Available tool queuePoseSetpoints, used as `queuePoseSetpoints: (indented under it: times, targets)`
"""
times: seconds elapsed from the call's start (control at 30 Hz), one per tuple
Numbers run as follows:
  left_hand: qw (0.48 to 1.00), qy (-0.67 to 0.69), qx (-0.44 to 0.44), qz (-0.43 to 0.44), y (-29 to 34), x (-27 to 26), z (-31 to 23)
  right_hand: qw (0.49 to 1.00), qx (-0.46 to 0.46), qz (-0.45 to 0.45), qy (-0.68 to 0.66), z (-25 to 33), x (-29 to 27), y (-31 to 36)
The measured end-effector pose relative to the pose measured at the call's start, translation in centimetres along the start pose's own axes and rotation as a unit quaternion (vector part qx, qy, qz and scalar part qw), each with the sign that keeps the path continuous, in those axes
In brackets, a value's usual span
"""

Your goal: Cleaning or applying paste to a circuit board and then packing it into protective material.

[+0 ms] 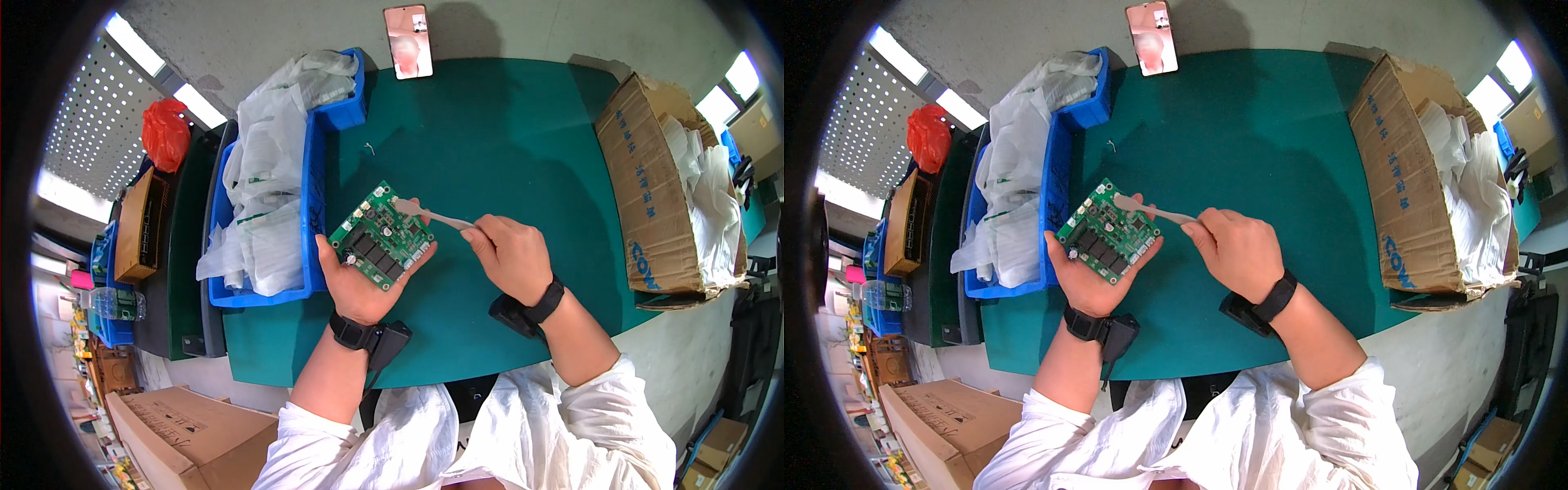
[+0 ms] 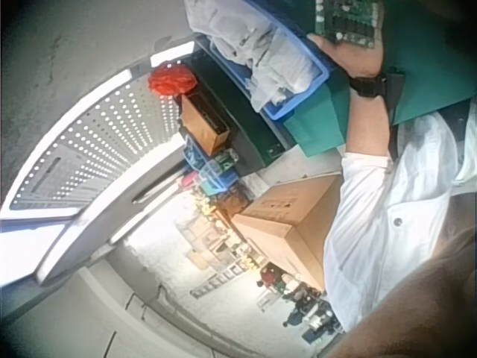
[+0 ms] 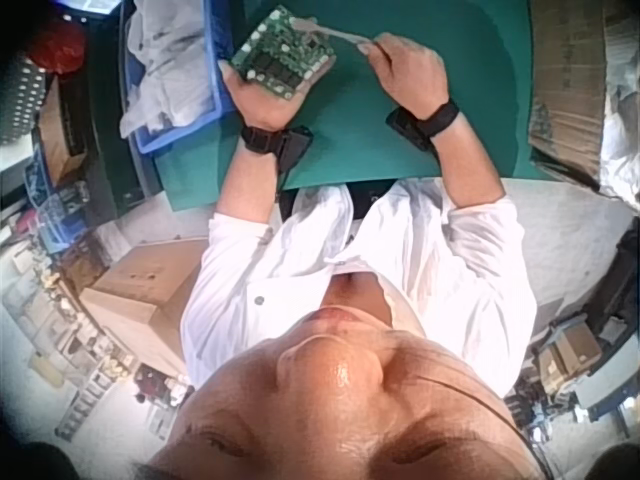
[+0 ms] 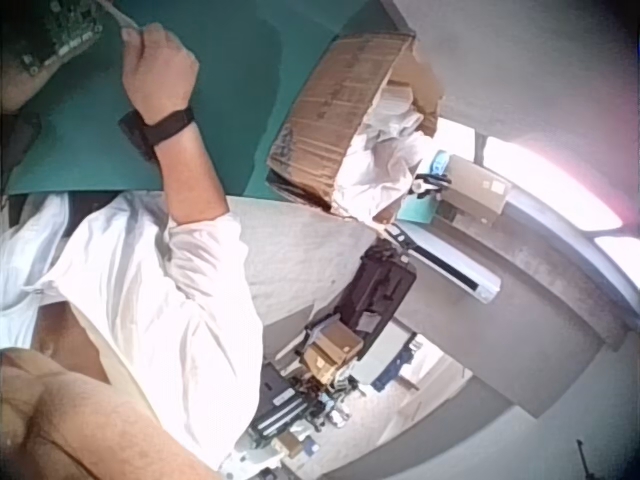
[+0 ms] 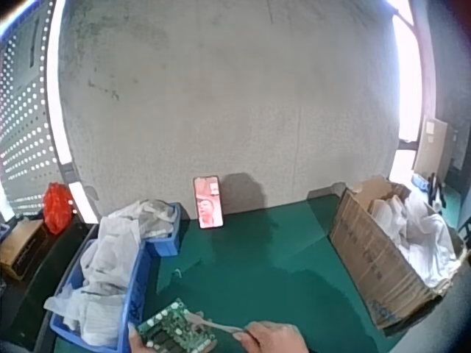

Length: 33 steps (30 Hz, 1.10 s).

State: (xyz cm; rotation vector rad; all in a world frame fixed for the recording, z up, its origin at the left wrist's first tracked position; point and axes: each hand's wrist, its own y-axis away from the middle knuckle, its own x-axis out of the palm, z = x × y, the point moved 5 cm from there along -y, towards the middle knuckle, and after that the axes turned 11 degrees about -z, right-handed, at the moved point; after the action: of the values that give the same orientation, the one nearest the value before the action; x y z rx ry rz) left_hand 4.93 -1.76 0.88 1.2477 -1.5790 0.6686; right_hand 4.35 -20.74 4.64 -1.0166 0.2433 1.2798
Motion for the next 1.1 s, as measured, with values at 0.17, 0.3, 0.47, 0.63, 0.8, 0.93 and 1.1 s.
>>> queuePoseSetpoints:
  times: [0.17, 0.3, 0.47, 0.63, 0.8, 0.93, 1.1]
  targets:
    - [0.999, -0.022, -0.023, 0.039, 0.3, 0.4, 0.6, 0.994, -0.026, 0.064, -0.084, 0.2, 1.0, 0.6]
    - [0.999, -0.038, -0.030, 0.021, 0.2, 0.0, 0.6, 1.000, -0.018, 0.018, -0.002, -0.3, -0.2, -0.1]
    - [0.999, -0.004, -0.031, 0.018, 0.1, -0.2, 0.5, 0.999, -0.028, -0.038, 0.017, 0.1, -0.5, 0.0]
    - [1.000, -0.017, -0.021, 0.007, 0.0, -0.2, 0.5, 0.999, 0.016, 0.035, 0.007, -0.2, 0.4, 0.4]
    - [1.000, 0.003, 0.008, 0.000, -0.1, -0.2, 0.1, 0.989, 0.057, 0.135, -0.031, 0.1, 1.2, 1.0]
    - [1.000, 0.018, 0.011, -0.008, -0.2, -0.4, 0.0, 0.987, 0.060, 0.139, -0.045, 0.1, 1.2, 1.0]
    - [0.999, -0.015, -0.029, 0.018, 0.2, 0.3, 1.0, 0.985, 0.081, 0.095, -0.123, 0.1, 1.6, 1.2]
